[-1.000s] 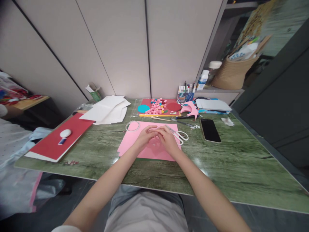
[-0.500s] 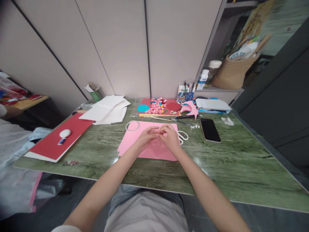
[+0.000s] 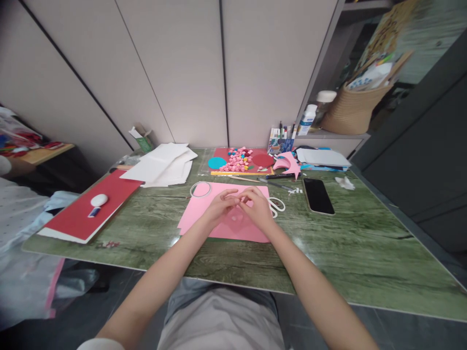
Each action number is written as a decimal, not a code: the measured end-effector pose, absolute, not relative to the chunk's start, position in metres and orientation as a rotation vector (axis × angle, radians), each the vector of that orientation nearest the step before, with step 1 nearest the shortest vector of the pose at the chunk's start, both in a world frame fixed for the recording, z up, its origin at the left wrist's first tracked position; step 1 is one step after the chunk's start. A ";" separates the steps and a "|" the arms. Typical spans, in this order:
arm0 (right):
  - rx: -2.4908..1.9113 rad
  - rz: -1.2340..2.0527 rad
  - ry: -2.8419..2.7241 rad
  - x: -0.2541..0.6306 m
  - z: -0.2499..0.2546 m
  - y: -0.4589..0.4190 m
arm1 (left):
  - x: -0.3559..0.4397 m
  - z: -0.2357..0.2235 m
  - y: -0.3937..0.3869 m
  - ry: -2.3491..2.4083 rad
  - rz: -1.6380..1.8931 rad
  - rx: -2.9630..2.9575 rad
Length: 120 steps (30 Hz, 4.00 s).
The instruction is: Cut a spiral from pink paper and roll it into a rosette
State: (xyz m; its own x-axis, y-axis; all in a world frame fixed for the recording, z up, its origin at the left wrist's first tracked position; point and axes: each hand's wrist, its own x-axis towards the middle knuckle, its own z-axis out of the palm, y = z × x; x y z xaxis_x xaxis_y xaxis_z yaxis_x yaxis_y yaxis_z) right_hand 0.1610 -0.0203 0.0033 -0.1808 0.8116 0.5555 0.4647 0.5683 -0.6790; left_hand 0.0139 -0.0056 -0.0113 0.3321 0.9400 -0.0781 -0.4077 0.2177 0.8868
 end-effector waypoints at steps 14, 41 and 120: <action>-1.009 0.421 -1.877 0.159 -0.001 -0.019 | 0.013 -0.007 -0.007 0.717 1.035 0.907; -1.062 0.415 -1.822 0.161 0.004 -0.022 | 0.016 -0.009 -0.007 0.747 1.024 0.835; -1.060 0.408 -1.866 0.163 0.002 -0.017 | 0.018 -0.009 -0.009 0.711 1.004 1.015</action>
State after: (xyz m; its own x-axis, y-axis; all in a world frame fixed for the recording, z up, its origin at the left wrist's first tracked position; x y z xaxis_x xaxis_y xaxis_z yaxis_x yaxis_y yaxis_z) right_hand 0.1632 -0.0174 0.0020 -0.2051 0.8057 0.5556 0.5007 0.5742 -0.6478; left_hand 0.0176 -0.0095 -0.0091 0.3903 0.9200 -0.0357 -0.3388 0.1796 0.9236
